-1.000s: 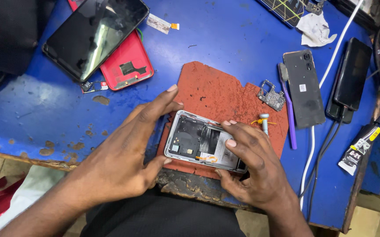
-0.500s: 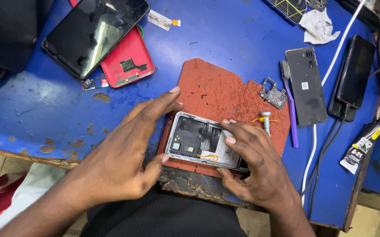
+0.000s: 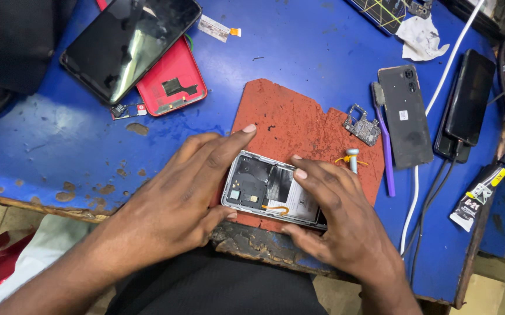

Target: The person disassembles and reassembles a mobile phone using a tool. They remove the back panel, pry off a plastic frame with a tool, and then place the frame back onto the phone, pressing it into place with their fingers.

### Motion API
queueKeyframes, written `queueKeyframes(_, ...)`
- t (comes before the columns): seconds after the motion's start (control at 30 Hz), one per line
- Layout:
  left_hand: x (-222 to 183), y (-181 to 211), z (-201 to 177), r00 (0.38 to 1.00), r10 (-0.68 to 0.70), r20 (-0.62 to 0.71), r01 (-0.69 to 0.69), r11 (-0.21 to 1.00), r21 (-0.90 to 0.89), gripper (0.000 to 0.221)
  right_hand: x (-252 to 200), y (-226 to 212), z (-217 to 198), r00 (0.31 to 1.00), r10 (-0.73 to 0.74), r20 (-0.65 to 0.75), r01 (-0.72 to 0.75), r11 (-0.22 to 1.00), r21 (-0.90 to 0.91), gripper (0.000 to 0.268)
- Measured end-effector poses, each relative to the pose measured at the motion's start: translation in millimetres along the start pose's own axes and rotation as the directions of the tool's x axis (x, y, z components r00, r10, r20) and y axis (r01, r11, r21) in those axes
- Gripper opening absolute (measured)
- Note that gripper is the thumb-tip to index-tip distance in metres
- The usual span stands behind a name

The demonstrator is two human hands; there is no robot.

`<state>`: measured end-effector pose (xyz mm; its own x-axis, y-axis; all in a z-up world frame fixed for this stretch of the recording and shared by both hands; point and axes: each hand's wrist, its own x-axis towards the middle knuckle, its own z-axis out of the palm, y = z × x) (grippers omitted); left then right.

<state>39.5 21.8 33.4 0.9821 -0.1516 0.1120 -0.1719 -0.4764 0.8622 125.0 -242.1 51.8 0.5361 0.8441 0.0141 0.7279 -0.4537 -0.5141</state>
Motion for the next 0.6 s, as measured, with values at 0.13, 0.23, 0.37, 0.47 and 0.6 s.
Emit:
queueKeyframes(0.13, 2.1, 2.7, -2.9, 0.999, 0.010, 0.032, -0.010, 1.000, -0.006, 0.099, 4.6, -2.2, -1.6, 1.000, -0.026, -0.016, 0.026, 0.999, -0.038, 0.096)
queueKeyframes(0.23, 1.5, 4.4, -4.1, 0.999, 0.031, 0.024, -0.032, 0.999, 0.025, 0.098, 5.4, -2.4, 1.2, 0.998, -0.051, -0.037, 0.049, 0.997, -0.055, 0.096)
queueKeyframes(0.37, -1.5, 6.6, -4.2, 0.994, 0.111, -0.026, -0.110, 0.993, 0.037, 0.098, 2.5, -2.2, 5.6, 0.988, -0.111, -0.110, 0.105, 0.993, -0.053, 0.097)
queueKeyframes(0.47, -6.2, 10.4, -4.2, 0.996, 0.088, -0.027, -0.089, 0.995, -0.046, 0.096, 1.3, -0.5, 7.6, 0.977, -0.149, -0.154, 0.144, 0.989, -0.046, 0.098)
queueKeyframes(0.6, -10.0, 11.3, -1.8, 0.978, -0.132, 0.159, 0.190, 0.879, -0.438, 0.103, -1.9, -3.3, 5.9, 0.969, -0.158, -0.192, 0.148, 0.987, -0.068, 0.097)
